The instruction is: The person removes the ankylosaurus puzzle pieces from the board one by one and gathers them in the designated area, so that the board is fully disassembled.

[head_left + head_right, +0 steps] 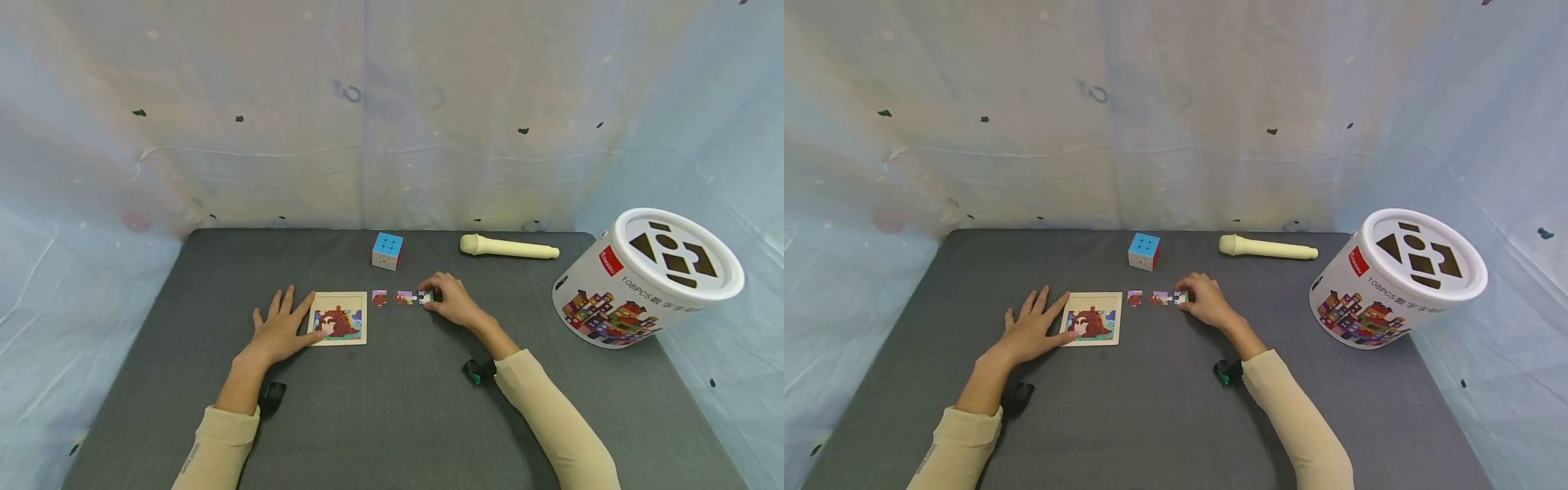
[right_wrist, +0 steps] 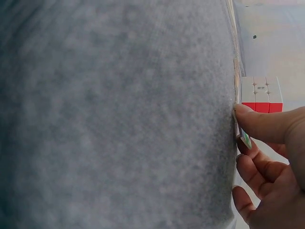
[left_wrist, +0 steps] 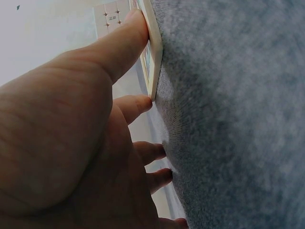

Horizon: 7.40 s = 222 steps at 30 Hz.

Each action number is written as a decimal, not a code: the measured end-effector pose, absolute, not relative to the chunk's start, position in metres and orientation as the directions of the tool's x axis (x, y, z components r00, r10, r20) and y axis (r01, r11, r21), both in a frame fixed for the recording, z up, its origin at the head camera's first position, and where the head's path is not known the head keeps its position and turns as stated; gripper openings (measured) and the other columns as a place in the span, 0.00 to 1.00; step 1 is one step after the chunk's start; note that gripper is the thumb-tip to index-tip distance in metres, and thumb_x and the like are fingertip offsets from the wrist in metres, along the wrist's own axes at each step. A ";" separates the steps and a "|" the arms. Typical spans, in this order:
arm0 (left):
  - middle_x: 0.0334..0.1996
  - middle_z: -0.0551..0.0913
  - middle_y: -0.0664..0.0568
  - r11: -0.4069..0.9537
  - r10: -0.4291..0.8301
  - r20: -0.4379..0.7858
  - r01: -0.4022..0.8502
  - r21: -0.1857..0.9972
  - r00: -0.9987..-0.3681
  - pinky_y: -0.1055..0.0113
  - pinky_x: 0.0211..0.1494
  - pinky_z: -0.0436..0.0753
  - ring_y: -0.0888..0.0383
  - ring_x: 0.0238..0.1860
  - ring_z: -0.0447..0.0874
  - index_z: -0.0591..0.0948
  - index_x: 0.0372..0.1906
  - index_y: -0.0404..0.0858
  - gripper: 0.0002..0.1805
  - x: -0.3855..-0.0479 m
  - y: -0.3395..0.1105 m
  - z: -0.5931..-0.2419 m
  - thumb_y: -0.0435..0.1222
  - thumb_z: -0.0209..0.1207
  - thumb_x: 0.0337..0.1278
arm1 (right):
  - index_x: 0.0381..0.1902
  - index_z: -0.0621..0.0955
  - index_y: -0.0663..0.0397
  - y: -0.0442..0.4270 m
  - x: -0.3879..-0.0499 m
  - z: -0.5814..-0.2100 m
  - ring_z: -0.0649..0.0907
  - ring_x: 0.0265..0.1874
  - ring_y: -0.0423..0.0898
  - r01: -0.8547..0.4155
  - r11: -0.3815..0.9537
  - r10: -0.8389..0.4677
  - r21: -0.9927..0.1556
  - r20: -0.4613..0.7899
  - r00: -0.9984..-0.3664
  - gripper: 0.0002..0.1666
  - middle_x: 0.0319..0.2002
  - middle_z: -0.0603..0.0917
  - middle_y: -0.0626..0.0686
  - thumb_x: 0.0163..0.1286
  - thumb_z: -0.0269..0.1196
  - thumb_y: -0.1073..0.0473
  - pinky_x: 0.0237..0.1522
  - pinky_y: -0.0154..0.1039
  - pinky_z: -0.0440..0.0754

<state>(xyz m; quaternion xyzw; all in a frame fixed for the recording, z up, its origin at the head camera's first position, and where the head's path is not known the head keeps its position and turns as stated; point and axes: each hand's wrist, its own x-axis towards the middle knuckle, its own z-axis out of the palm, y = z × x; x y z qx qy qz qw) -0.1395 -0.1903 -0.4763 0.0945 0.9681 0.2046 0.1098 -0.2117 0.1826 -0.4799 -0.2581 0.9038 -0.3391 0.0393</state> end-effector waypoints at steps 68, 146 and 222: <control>0.79 0.40 0.34 0.867 0.315 -0.115 0.236 0.438 -0.942 0.27 0.68 0.33 0.33 0.77 0.33 0.57 0.80 0.48 0.46 -0.140 -0.204 -0.488 0.61 0.58 0.63 | 0.54 0.82 0.70 0.034 -0.198 -0.461 0.82 0.40 0.54 -0.442 0.405 -0.669 -0.800 0.071 -0.740 0.19 0.45 0.80 0.64 0.66 0.67 0.69 0.36 0.31 0.79; 0.80 0.35 0.39 0.877 0.305 -0.159 0.212 0.432 -0.939 0.29 0.69 0.28 0.38 0.78 0.28 0.52 0.81 0.56 0.48 -0.140 -0.216 -0.502 0.69 0.51 0.61 | 0.46 0.82 0.62 0.000 -0.189 -0.480 0.73 0.27 0.41 -0.353 0.439 -0.605 -0.826 0.019 -0.796 0.09 0.34 0.80 0.52 0.70 0.61 0.72 0.29 0.31 0.71; 0.78 0.41 0.33 0.857 0.312 -0.112 0.229 0.461 -0.943 0.27 0.68 0.31 0.32 0.77 0.33 0.57 0.80 0.48 0.46 -0.133 -0.211 -0.487 0.61 0.58 0.62 | 0.42 0.83 0.62 0.104 -0.176 -0.487 0.74 0.24 0.39 -0.406 0.471 -0.512 -0.783 0.132 -0.849 0.10 0.29 0.80 0.50 0.63 0.68 0.72 0.28 0.33 0.73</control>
